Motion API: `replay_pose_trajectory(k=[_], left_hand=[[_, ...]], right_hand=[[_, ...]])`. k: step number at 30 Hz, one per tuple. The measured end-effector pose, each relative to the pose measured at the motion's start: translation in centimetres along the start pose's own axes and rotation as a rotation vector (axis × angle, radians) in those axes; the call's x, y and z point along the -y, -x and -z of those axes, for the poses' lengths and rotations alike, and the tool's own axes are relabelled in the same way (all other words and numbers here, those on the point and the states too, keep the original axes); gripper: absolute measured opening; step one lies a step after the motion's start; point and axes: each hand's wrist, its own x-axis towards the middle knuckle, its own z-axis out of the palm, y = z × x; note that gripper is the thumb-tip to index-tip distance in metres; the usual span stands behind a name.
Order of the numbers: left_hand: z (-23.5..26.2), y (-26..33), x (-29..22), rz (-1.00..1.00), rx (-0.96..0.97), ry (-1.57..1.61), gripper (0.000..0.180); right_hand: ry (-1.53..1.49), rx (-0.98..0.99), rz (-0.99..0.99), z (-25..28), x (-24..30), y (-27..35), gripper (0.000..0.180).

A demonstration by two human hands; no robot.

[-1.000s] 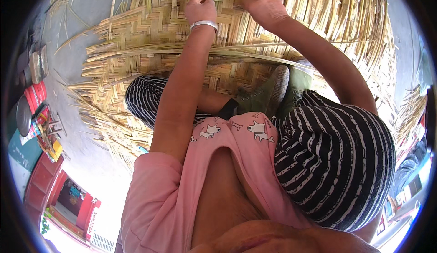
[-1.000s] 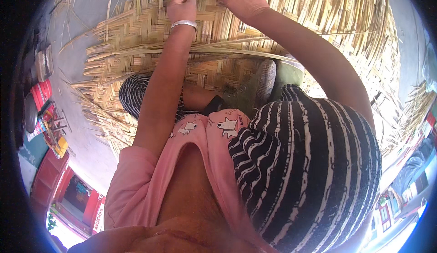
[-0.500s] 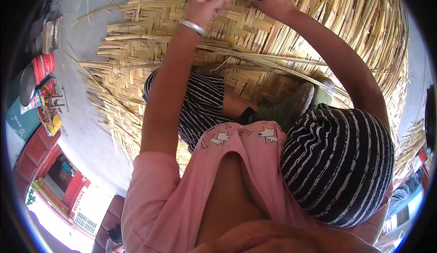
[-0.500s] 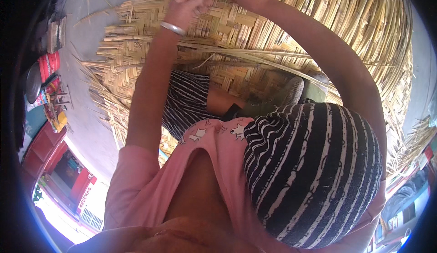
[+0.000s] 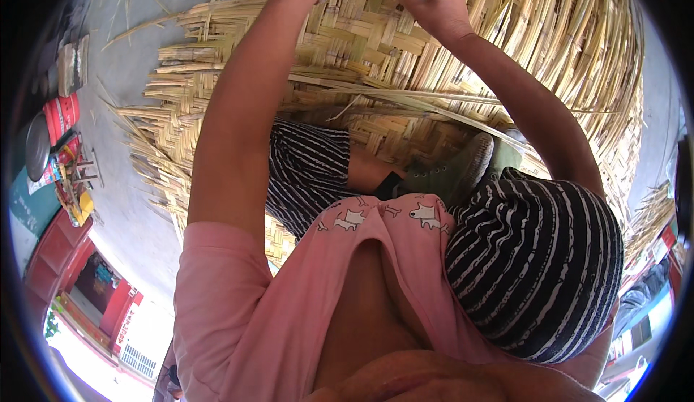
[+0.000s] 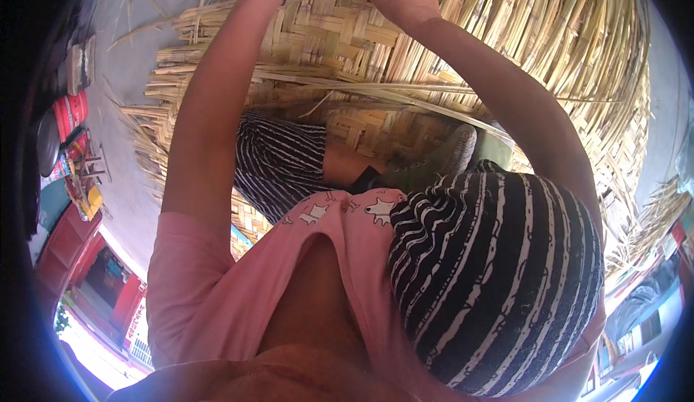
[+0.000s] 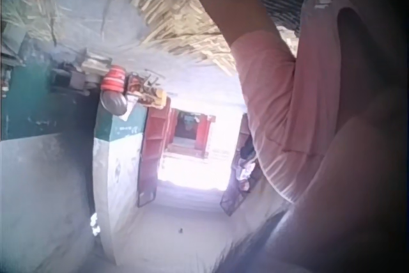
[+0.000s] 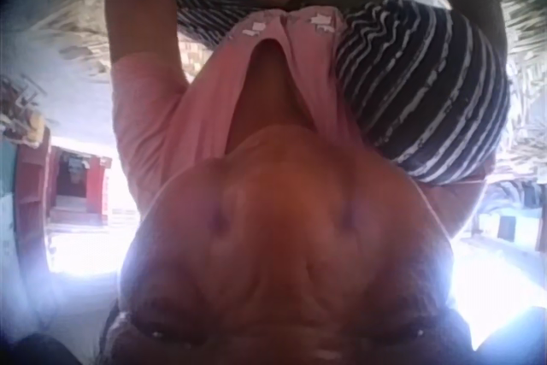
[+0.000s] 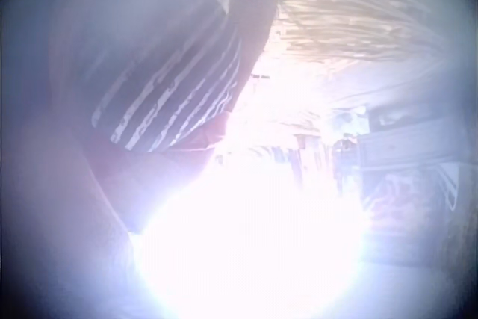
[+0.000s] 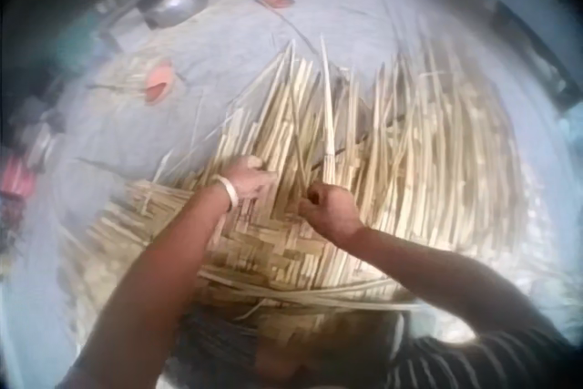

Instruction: The person sits on the floor and weaves thin dried plant strips into a large circular basket base. They interlace the strips by hand, periodically adjusting the weave and pulling new strips into place. The basket grows gradually as more strips are added.

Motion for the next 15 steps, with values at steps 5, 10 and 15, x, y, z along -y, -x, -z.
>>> replay_pose_trajectory(k=[5,10,15], left_hand=[[-0.4,3.1,-7.7,0.102,0.109,-0.321,0.049],[-2.2,2.7,-5.0,-0.135,0.158,0.297,0.060],[-2.7,2.5,-5.8,-0.029,0.216,0.373,0.062]], right_hand=[[-0.248,0.026,-0.151,1.1,0.7,0.6,0.035],[-0.272,-0.024,-0.148,1.0,1.2,1.3,0.030],[-0.185,0.005,-0.112,1.4,1.8,1.6,0.030]])
